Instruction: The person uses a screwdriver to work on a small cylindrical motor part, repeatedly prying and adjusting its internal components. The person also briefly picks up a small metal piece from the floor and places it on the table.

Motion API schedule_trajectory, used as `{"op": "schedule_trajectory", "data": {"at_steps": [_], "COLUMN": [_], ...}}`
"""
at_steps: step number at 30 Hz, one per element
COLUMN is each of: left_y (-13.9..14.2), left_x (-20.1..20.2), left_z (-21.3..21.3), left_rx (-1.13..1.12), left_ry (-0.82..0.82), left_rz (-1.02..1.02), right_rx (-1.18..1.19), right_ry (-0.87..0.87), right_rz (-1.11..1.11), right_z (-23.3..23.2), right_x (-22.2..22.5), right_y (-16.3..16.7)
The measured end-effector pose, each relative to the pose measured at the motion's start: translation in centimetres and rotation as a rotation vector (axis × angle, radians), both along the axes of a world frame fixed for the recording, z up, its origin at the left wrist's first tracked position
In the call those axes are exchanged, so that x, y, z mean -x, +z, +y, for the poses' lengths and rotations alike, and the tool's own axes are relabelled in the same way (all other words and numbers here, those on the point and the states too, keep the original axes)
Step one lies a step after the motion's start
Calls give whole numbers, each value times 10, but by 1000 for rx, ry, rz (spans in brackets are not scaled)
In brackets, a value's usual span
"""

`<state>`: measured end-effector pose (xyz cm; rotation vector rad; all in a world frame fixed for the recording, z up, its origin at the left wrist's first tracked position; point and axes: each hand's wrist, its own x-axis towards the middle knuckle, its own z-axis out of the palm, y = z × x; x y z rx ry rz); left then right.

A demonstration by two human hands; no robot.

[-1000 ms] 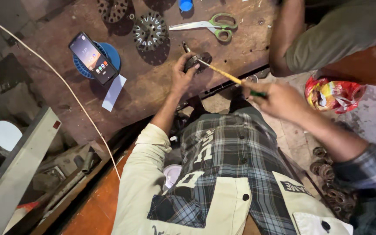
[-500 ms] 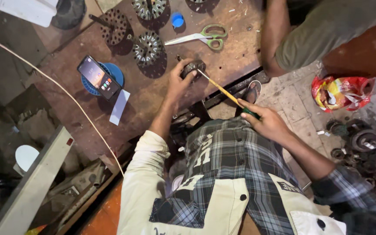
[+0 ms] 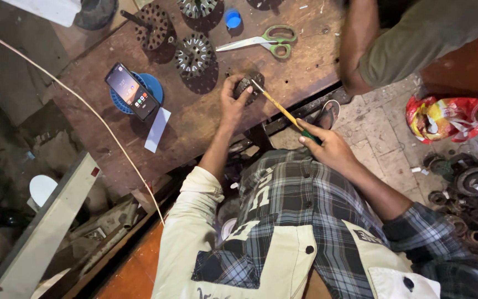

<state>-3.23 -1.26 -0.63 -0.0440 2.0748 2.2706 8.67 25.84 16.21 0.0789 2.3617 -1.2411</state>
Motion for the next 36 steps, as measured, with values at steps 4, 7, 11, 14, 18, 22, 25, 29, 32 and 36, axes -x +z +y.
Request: {"op": "schedule_trajectory", "data": {"at_steps": [4, 7, 11, 14, 18, 22, 25, 29, 32, 36], "left_y": [7, 9, 7, 5, 4, 4, 2, 1, 2, 6], "left_x": [-3, -2, -1, -2, -5, -8, -9, -11, -12, -13], "left_z": [2, 2, 2, 2, 4, 7, 9, 9, 9, 9], "left_rx": [36, 12, 27, 6, -28, -66, -103, -81, -66, -57], "left_ry": [12, -2, 4, 25, 48, 90, 102, 117, 107, 101], "left_rz": [-27, 12, -3, -17, -27, -54, -40, -57, -50, -58], "right_rx": [48, -21, 60, 111, 71, 130, 145, 105, 65, -109], "right_ry": [6, -9, -12, -6, -49, -33, -24, -31, 29, 126], "right_rz": [76, -28, 50, 94, -99, -80, -7, -100, -101, -85], "right_z": [1, 2, 2, 2, 3, 2, 0, -3, -6, -19], "right_x": [0, 0, 0, 1, 3, 4, 3, 7, 16, 34], "right_y": [4, 6, 8, 9, 12, 15, 16, 22, 42, 84]}}
